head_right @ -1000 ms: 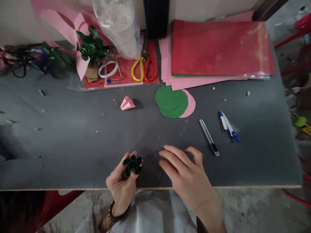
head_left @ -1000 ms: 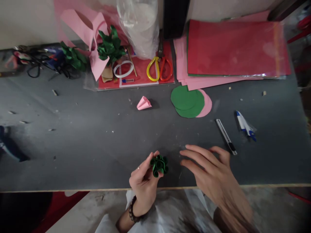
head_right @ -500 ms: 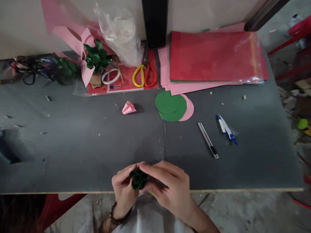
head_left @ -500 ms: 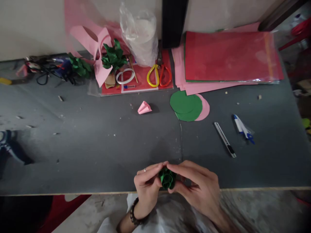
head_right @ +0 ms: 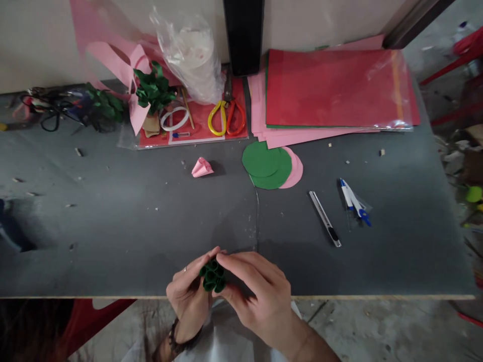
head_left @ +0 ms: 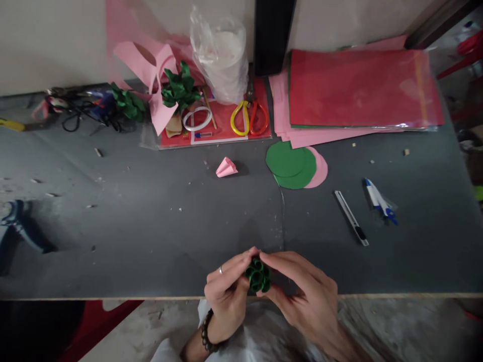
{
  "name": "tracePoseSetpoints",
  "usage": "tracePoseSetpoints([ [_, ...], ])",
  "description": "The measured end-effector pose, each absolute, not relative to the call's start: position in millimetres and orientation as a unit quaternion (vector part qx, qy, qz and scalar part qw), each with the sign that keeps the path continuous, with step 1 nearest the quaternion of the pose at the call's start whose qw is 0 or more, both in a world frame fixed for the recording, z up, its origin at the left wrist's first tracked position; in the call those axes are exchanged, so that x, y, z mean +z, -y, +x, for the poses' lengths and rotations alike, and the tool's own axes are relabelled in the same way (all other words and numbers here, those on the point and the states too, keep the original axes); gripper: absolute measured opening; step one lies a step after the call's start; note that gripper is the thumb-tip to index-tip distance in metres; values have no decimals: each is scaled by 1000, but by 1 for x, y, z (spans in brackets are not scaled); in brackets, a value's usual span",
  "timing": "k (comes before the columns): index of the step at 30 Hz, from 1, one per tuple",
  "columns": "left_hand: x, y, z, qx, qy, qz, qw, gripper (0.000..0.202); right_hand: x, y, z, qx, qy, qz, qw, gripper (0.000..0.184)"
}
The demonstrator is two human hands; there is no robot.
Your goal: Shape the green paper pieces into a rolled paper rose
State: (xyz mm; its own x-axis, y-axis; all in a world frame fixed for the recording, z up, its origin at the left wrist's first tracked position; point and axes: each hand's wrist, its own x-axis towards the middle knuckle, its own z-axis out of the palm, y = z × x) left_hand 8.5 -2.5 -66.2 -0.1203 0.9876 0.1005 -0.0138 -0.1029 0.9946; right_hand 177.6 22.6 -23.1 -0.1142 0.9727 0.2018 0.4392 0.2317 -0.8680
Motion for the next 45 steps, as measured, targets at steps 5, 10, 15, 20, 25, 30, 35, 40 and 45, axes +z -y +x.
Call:
tracePoseSetpoints([
  [5,-65,3,8,537,-525,452,482,38,-26,-23,178,336,665,-530,405,38],
  [10,-64,2,7,532,-518,405,532,26,-29,-27,181,264,716,-487,425,47],
  [15,-68,7,7,520,-511,358,584,36,-29,-33,184,188,765,-463,407,42],
  [20,-59,1,6,506,-517,418,549,41,-35,-34,184,209,756,-468,407,47],
  [25,-55,-4,3,500,-506,470,522,34,-32,-35,183,301,694,-483,442,46],
  [30,-64,2,5,556,-518,429,489,36,-33,-33,179,355,651,-483,466,51],
  [35,-64,2,10,585,-510,407,482,26,-37,-29,177,395,624,-477,477,45],
  [40,-67,2,10,582,-514,397,490,24,-42,-27,176,417,587,-509,472,42],
  [45,-61,-1,12,545,-544,387,507,31,-44,-30,174,381,584,-520,493,40],
])
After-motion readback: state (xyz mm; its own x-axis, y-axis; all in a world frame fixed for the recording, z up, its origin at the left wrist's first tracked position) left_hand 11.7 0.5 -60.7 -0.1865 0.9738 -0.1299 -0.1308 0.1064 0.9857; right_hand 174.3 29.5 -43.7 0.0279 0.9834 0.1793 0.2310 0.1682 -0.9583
